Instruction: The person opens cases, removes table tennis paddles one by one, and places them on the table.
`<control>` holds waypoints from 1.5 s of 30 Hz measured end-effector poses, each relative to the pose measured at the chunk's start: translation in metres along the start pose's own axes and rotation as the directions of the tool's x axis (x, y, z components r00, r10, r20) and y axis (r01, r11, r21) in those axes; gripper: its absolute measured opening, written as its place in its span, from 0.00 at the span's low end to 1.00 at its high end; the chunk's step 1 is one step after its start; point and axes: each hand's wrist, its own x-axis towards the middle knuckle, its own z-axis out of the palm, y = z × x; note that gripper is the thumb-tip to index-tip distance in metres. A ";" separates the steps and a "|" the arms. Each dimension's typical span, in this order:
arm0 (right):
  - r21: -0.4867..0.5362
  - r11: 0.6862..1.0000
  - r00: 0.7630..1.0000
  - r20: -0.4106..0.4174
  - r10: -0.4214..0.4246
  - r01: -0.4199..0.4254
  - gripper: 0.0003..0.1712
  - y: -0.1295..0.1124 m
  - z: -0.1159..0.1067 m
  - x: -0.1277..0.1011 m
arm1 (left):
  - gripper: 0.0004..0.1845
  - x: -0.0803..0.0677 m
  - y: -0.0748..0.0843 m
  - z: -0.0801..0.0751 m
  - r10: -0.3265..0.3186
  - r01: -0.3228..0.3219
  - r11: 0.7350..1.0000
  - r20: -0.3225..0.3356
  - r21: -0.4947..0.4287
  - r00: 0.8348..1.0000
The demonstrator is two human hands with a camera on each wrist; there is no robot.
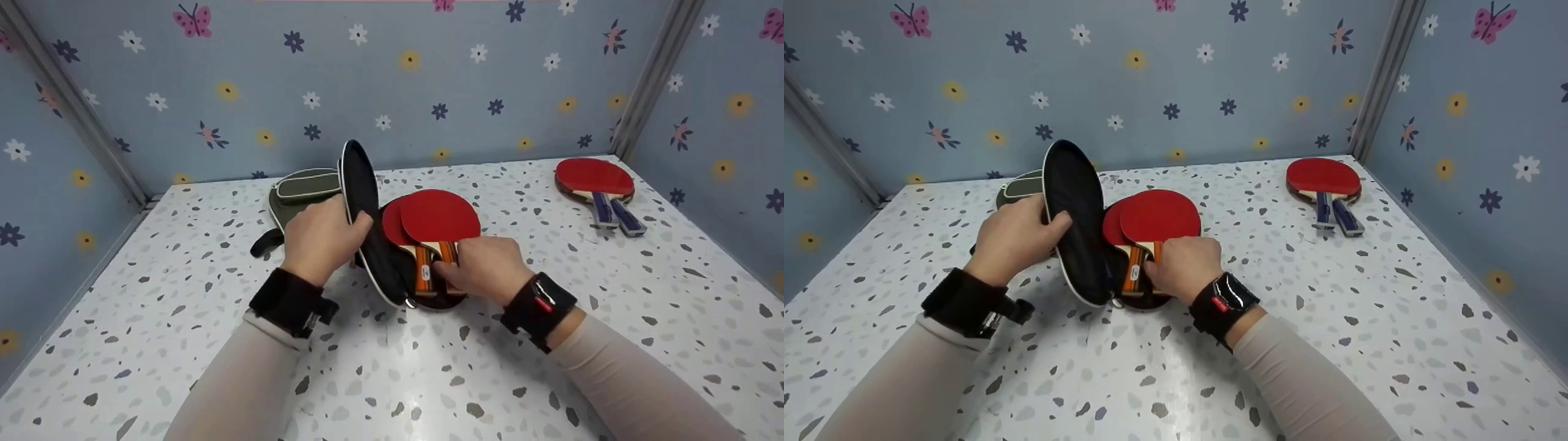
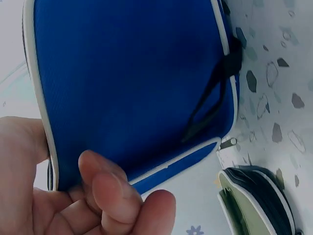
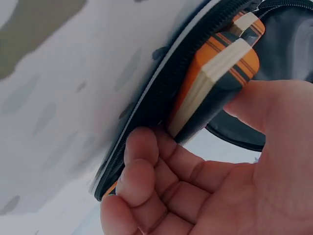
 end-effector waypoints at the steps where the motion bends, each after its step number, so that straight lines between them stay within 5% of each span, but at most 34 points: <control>1: -0.002 1.000 1.000 0.009 0.006 -0.006 0.31 0.000 0.000 0.000 | 0.16 0.000 -0.002 -0.001 0.000 0.000 1.000 0.006 0.004 1.000; 14: 0.002 0.999 0.999 -0.002 0.050 -0.050 0.19 0.012 0.004 0.003 | 0.19 0.002 -0.009 -0.007 -0.058 0.050 0.996 0.112 0.076 0.992; 27: -0.027 0.998 0.997 -0.051 0.058 -0.059 0.21 0.016 -0.004 -0.001 | 0.19 -0.002 -0.005 -0.003 -0.039 0.030 0.995 0.088 0.100 0.995; 34: 0.009 0.999 0.996 -0.078 0.039 -0.039 0.21 0.039 -0.013 0.000 | 0.19 -0.003 0.001 -0.005 -0.023 0.013 0.993 0.084 0.116 0.996; 40: -0.078 0.997 0.983 -0.184 0.004 -0.019 0.26 0.070 -0.018 0.010 | 0.19 -0.004 0.002 -0.005 -0.016 0.008 0.993 0.072 0.117 0.997; 45: -0.112 0.988 0.982 -0.168 0.083 -0.103 0.33 0.095 -0.021 0.027 | 0.18 -0.005 0.000 -0.003 -0.020 0.012 0.994 0.074 0.107 0.997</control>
